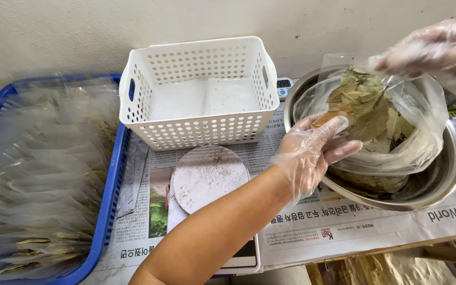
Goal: Weighing dried bay leaves on a digital scale and packaging them into small plastic bags
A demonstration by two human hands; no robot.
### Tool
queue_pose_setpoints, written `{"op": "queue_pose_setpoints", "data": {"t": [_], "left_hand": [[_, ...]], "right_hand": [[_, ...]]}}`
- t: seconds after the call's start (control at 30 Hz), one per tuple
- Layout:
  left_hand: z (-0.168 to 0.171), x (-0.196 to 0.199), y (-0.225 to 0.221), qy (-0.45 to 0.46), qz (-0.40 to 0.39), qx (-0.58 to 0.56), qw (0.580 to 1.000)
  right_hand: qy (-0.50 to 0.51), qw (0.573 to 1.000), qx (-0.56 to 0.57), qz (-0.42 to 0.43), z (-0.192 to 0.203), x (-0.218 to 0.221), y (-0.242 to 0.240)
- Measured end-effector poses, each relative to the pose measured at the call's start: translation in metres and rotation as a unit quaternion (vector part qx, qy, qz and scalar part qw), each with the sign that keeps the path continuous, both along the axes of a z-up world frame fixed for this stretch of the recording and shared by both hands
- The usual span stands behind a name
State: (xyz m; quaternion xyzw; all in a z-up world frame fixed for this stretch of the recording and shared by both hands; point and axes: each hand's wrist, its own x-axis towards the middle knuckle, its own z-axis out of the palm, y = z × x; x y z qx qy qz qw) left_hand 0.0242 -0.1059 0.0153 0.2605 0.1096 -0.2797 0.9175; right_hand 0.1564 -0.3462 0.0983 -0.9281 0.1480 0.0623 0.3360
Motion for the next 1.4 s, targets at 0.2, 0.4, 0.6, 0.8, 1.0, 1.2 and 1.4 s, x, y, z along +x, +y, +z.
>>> {"op": "queue_pose_setpoints", "data": {"t": [0.2, 0.4, 0.6, 0.8, 1.0, 1.2, 1.4], "left_hand": [[-0.018, -0.001, 0.020, -0.103, -0.146, -0.113, 0.977], [0.022, -0.019, 0.083, -0.272, -0.155, 0.144, 0.939], [0.007, -0.029, 0.135, -0.297, 0.023, 0.207, 0.932], [-0.006, -0.039, 0.182, -0.399, 0.171, 0.286, 0.854], [0.002, -0.052, 0.229, -0.309, 0.204, 0.622, 0.690], [-0.030, -0.044, 0.265, -0.431, 0.418, 0.567, 0.563], [-0.029, -0.043, 0.271, -0.512, 0.468, 0.590, 0.413]], "right_hand": [[-0.149, 0.974, 0.117, 0.124, 0.066, -0.130, 0.089], [-0.224, 0.928, 0.098, 0.283, 0.063, -0.142, 0.122], [-0.199, 0.871, 0.183, 0.411, 0.052, -0.148, 0.176], [-0.121, 0.820, 0.387, 0.403, 0.002, -0.144, 0.220], [-0.166, 0.857, 0.388, 0.295, -0.059, -0.142, 0.255], [-0.102, 0.902, 0.352, 0.229, -0.094, -0.146, 0.272], [-0.172, 0.958, 0.138, 0.184, -0.114, -0.146, 0.277]]}}
